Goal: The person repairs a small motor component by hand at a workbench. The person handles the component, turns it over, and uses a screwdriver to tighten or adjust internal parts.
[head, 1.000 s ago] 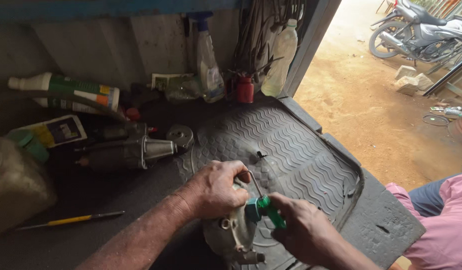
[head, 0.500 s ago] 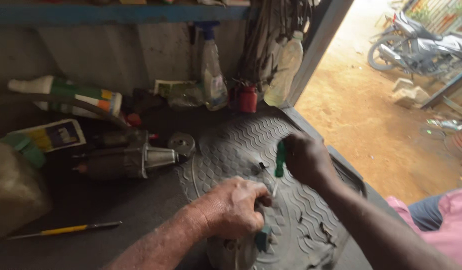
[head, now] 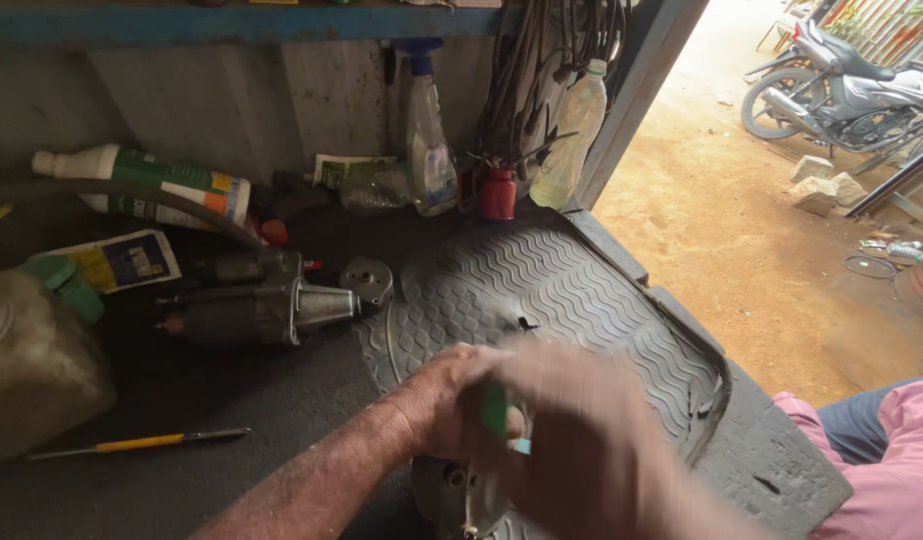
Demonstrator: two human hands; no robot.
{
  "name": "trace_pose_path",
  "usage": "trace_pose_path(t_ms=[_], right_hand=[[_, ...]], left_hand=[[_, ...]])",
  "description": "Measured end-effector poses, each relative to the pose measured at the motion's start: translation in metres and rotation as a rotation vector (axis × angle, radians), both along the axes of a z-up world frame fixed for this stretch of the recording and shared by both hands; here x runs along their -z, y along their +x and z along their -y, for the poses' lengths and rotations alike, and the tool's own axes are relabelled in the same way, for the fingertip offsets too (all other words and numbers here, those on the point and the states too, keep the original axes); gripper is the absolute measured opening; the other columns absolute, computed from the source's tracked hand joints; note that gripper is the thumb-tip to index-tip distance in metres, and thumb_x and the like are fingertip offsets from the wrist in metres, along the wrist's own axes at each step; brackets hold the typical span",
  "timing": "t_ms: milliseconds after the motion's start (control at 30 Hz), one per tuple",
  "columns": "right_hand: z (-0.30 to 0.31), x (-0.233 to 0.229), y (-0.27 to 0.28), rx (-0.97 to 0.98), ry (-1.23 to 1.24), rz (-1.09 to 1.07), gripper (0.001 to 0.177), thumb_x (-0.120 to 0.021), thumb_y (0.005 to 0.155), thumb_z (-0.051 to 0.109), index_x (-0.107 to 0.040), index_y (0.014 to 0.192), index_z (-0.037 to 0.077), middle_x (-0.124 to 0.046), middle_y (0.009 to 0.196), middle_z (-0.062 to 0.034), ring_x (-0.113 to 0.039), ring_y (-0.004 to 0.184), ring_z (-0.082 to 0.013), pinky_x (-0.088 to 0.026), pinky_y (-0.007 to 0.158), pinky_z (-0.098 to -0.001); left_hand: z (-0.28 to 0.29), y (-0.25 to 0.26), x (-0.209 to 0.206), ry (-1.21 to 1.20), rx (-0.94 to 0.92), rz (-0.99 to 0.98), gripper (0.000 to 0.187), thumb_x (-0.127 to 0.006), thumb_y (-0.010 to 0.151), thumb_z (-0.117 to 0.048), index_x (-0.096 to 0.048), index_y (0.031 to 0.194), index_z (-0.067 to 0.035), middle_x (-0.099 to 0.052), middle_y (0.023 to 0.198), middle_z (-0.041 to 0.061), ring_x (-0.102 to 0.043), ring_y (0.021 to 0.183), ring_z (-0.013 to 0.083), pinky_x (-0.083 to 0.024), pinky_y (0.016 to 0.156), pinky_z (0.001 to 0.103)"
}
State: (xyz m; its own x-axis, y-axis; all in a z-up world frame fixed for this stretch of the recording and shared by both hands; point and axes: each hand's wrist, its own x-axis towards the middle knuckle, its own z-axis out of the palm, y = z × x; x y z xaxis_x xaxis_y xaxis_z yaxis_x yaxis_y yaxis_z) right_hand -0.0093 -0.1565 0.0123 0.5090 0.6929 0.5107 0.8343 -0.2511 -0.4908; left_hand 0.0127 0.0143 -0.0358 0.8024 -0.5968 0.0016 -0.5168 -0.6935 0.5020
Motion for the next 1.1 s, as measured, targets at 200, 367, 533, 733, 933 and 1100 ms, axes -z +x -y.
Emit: trace_pose_path(t_ms=[200,367,533,733,933,1100], right_hand=[[0.049,0.140,-0.050,0.217,-0.149,0.480,0.020,-0.068,0.081,0.026,-0.075,0.100,0.026,-0.078,0.112,0.0050,-0.068,0.109,-0.0061,-0.053,0.088,-0.0290],[0.061,0.202,-0.064,0.365,0.211,0.252,0.016,-0.074,0.080,0.018,-0.071,0.095,0.025,-0.073,0.110,0.0053,-0.071,0.116,-0.0196,-0.057,0.098,-0.0359],[0.070,0.192,-0.038,0.358,0.436,-0.393,0.069,-0.088,0.066,0.017,-0.059,0.128,0.010,-0.076,0.117,-0.0087,-0.080,0.096,-0.0263,-0.063,0.072,-0.0296],[0.069,0.142,-0.040,0.616,-0.130,-0.454,0.063,-0.078,0.068,0.013,-0.067,0.129,0.025,-0.077,0.087,-0.0089,-0.077,0.074,-0.0180,-0.061,0.066,-0.0312],[0.056,0.082,0.012,0.387,-0.515,-0.677,0.028,-0.074,0.084,0.023,-0.063,0.109,0.016,-0.065,0.071,-0.0149,-0.065,0.069,-0.0297,-0.055,0.066,-0.0398],[0.068,0.095,0.017,0.281,-0.455,-0.645,0.042,-0.079,0.082,0.026,-0.061,0.119,0.019,-0.067,0.074,-0.0099,-0.070,0.069,-0.0216,-0.056,0.066,-0.0370]], left_hand=[[-0.007,-0.009,0.004,-0.394,-0.251,-0.233,0.052,-0.068,0.064,-0.028,-0.074,0.111,-0.007,-0.078,0.102,0.013,-0.076,0.094,0.0206,-0.060,0.086,0.033],[0.005,-0.003,0.001,-0.388,-0.239,-0.228,0.048,-0.065,0.065,-0.025,-0.076,0.107,-0.004,-0.079,0.101,0.013,-0.077,0.096,0.0204,-0.059,0.089,0.032],[0.007,0.002,-0.005,-0.325,-0.261,-0.296,0.048,-0.066,0.064,-0.025,-0.076,0.107,-0.005,-0.080,0.101,0.012,-0.078,0.097,0.0206,-0.059,0.090,0.032],[0.000,-0.006,0.000,-0.320,-0.252,-0.224,0.046,-0.069,0.066,-0.028,-0.077,0.105,-0.006,-0.079,0.101,0.013,-0.076,0.097,0.0223,-0.058,0.090,0.034],[-0.008,-0.009,-0.001,-0.370,-0.392,-0.347,0.045,-0.067,0.066,-0.031,-0.077,0.102,-0.006,-0.081,0.097,0.008,-0.079,0.092,0.0209,-0.061,0.089,0.033],[-0.001,-0.001,0.007,-0.325,-0.379,-0.303,0.064,-0.072,0.062,-0.034,-0.069,0.121,-0.010,-0.071,0.116,0.011,-0.068,0.109,0.0224,-0.054,0.096,0.036]])
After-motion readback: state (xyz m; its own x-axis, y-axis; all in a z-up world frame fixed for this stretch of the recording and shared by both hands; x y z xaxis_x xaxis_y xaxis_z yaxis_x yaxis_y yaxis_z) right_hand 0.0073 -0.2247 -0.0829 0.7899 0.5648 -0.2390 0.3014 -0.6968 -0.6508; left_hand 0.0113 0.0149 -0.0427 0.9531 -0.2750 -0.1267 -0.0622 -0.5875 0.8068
